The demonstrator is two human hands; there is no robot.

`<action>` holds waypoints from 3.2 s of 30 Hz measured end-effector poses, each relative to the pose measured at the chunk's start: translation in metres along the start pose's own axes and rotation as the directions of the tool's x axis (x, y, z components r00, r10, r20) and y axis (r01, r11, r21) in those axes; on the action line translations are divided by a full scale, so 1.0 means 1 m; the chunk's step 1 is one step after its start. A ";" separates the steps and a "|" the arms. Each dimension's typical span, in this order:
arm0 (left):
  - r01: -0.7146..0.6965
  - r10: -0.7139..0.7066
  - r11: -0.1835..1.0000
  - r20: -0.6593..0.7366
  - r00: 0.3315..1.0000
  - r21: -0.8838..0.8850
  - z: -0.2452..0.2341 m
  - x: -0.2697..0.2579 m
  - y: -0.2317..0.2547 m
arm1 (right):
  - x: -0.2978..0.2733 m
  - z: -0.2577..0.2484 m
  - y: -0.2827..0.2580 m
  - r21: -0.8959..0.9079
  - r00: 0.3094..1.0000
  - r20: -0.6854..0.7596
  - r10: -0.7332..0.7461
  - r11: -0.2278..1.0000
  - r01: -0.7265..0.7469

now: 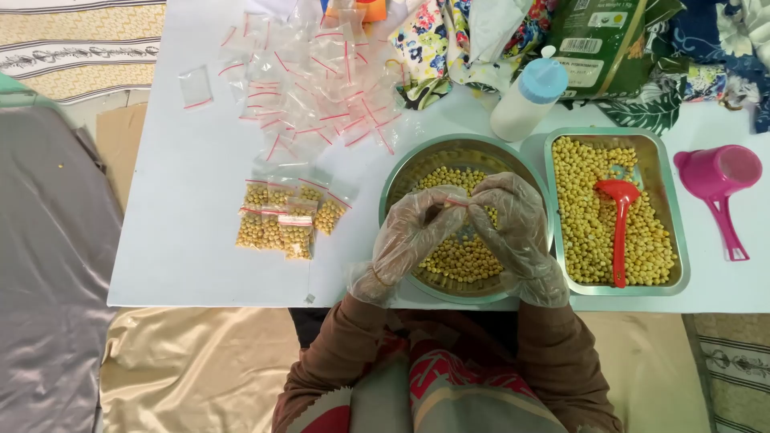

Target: Manually sorting and inspecting small yellow nuts from a bowl and placing them into small plastic bags.

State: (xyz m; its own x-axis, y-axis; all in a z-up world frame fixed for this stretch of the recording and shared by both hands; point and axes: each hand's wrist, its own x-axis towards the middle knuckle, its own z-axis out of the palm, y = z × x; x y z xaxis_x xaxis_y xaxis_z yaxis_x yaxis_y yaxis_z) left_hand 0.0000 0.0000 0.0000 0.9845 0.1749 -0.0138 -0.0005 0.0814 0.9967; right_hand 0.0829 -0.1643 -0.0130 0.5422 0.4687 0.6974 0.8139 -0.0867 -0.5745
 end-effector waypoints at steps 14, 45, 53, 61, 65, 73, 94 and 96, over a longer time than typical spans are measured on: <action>-0.165 0.162 0.985 -0.067 0.984 -0.039 0.001 0.003 -0.011 | -0.001 -0.001 -0.002 -0.067 0.999 0.030 -0.018 0.998 0.020; -0.280 0.272 0.960 -0.152 0.950 -0.033 0.003 0.000 -0.027 | -0.002 0.011 -0.025 0.038 0.987 -0.045 0.153 0.988 -0.151; -0.278 0.254 0.958 -0.246 0.935 -0.068 0.005 0.001 -0.020 | -0.012 0.004 0.004 0.010 0.992 -0.013 0.127 0.992 -0.127; -0.298 0.272 0.953 -0.276 0.922 -0.054 0.005 0.004 -0.025 | -0.005 0.001 -0.004 0.112 0.985 -0.065 0.157 0.982 -0.149; -0.289 0.270 0.956 -0.244 0.932 -0.046 0.004 0.002 -0.024 | -0.007 0.001 0.005 0.080 0.997 -0.019 0.076 0.994 -0.074; -0.299 0.278 0.952 -0.213 0.937 -0.071 0.002 0.004 -0.029 | 0.013 -0.006 -0.036 0.149 0.985 0.126 0.115 0.980 -0.133; -0.034 0.043 0.938 0.016 0.999 -0.345 -0.007 -0.015 -0.004 | -0.020 0.009 0.016 0.028 1.000 -0.010 0.020 0.999 -0.020; -0.248 0.247 0.969 -0.057 0.967 -0.014 -0.005 -0.010 -0.004 | -0.017 0.008 0.012 0.074 0.996 0.006 0.093 0.993 -0.094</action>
State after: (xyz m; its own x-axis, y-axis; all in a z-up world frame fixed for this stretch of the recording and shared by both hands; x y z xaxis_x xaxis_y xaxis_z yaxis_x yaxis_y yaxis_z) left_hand -0.0109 0.0030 -0.0041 0.9424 0.2448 0.2280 -0.2469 0.0491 0.9678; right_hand 0.0817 -0.1659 -0.0355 0.6145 0.4641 0.6380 0.7420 -0.0651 -0.6673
